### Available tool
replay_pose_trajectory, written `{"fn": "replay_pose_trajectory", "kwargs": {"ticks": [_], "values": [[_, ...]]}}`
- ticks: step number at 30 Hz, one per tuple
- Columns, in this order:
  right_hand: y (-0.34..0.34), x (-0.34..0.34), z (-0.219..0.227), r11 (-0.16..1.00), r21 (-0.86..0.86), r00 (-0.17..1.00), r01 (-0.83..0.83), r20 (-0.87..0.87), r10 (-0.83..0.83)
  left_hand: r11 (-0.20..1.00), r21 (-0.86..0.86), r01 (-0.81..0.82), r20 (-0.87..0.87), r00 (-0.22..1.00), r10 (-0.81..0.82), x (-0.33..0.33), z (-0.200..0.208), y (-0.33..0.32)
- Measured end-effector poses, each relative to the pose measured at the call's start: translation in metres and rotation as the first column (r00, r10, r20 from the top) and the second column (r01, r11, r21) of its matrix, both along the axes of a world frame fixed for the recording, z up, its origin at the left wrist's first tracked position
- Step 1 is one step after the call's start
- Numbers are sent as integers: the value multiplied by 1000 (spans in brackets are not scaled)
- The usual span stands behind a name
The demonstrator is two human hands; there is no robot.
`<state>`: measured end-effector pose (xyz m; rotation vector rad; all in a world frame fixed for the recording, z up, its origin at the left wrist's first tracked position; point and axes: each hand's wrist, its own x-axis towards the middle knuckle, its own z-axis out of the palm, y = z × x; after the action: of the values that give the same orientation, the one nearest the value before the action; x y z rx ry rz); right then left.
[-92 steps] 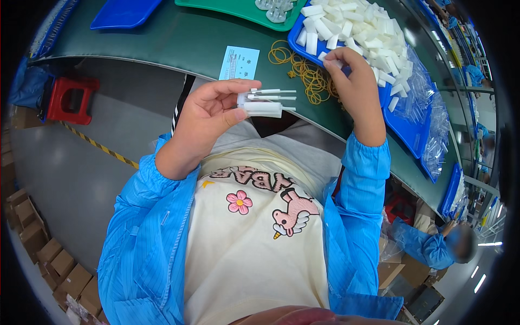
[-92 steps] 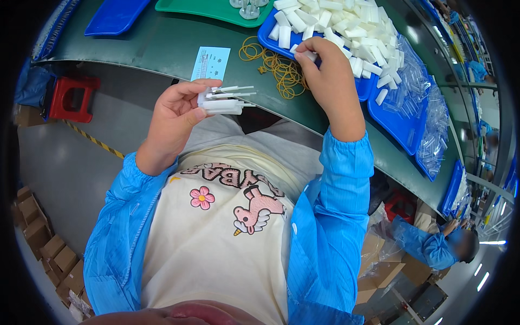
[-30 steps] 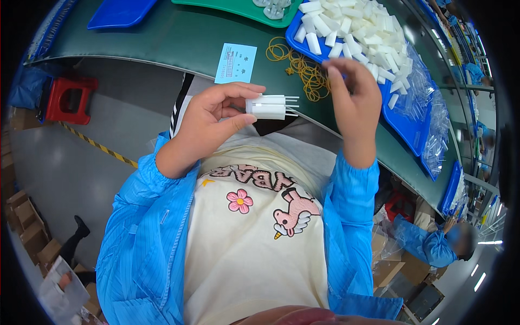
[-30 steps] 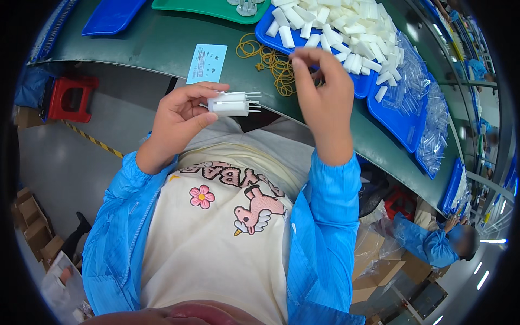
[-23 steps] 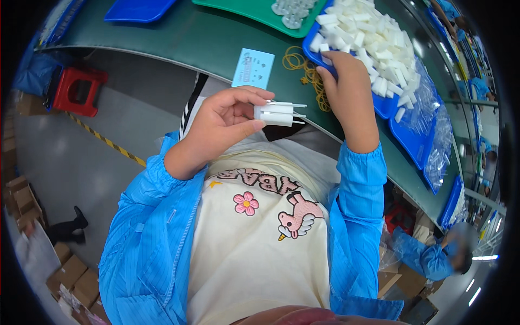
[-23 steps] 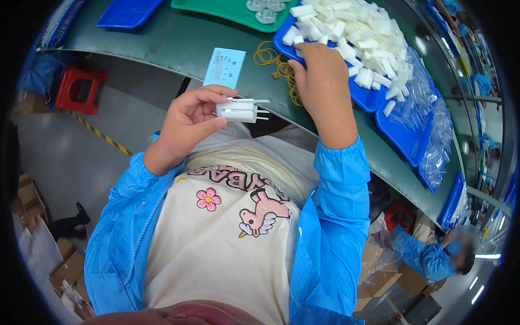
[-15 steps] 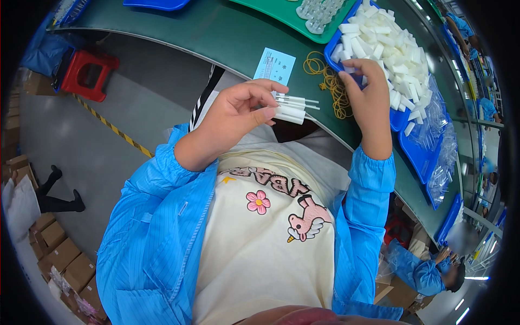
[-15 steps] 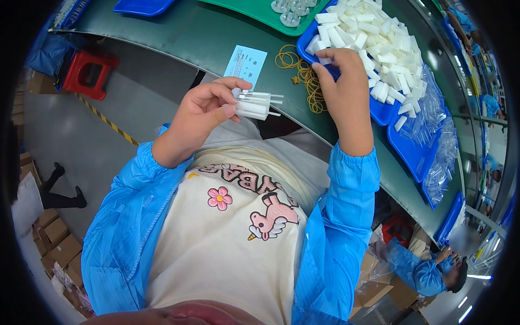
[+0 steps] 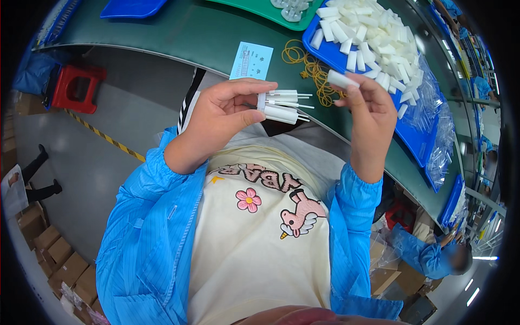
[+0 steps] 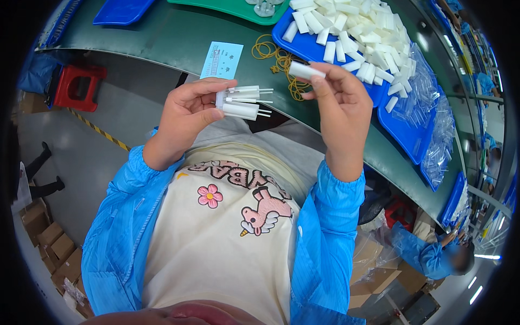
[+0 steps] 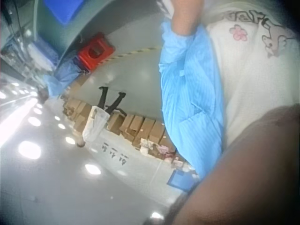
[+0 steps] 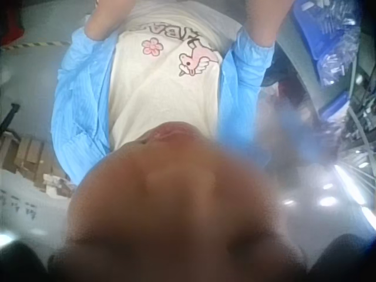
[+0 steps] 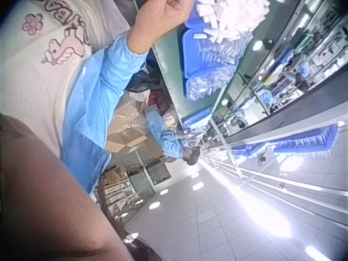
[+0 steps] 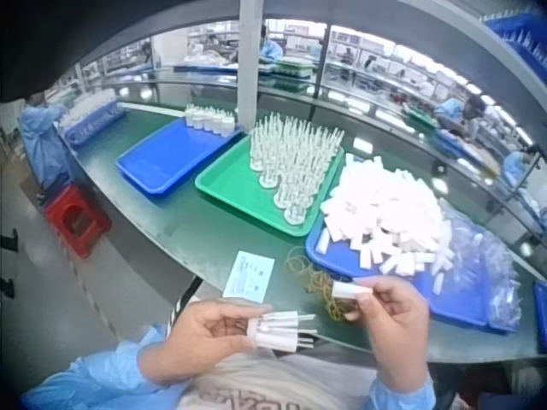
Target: Assembling small white plastic components with clear tubes and securing them with rubber bands.
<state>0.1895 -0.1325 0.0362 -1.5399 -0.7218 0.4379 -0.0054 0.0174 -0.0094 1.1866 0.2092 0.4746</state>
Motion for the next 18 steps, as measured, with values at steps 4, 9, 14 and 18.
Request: {"fn": "replay_pose_trajectory", "kwargs": {"ticks": [4,9,14,18], "values": [[-18,-11,-5,1000,23,994,-9,-107,12,999,33,-8,43,999,6,3,-4,-1],[-32,-18,-13,998,-12,976,-63,-209,59,998,63,29,63,997,-33,6,-5,-4],[-32,-33,-5,990,-102,977,-93,-201,71,994,104,45,72,996,-53,9,-5,-7],[-35,-38,-4,992,-94,983,-81,-175,63,992,123,36,63,997,-44,6,-3,-8]]}}
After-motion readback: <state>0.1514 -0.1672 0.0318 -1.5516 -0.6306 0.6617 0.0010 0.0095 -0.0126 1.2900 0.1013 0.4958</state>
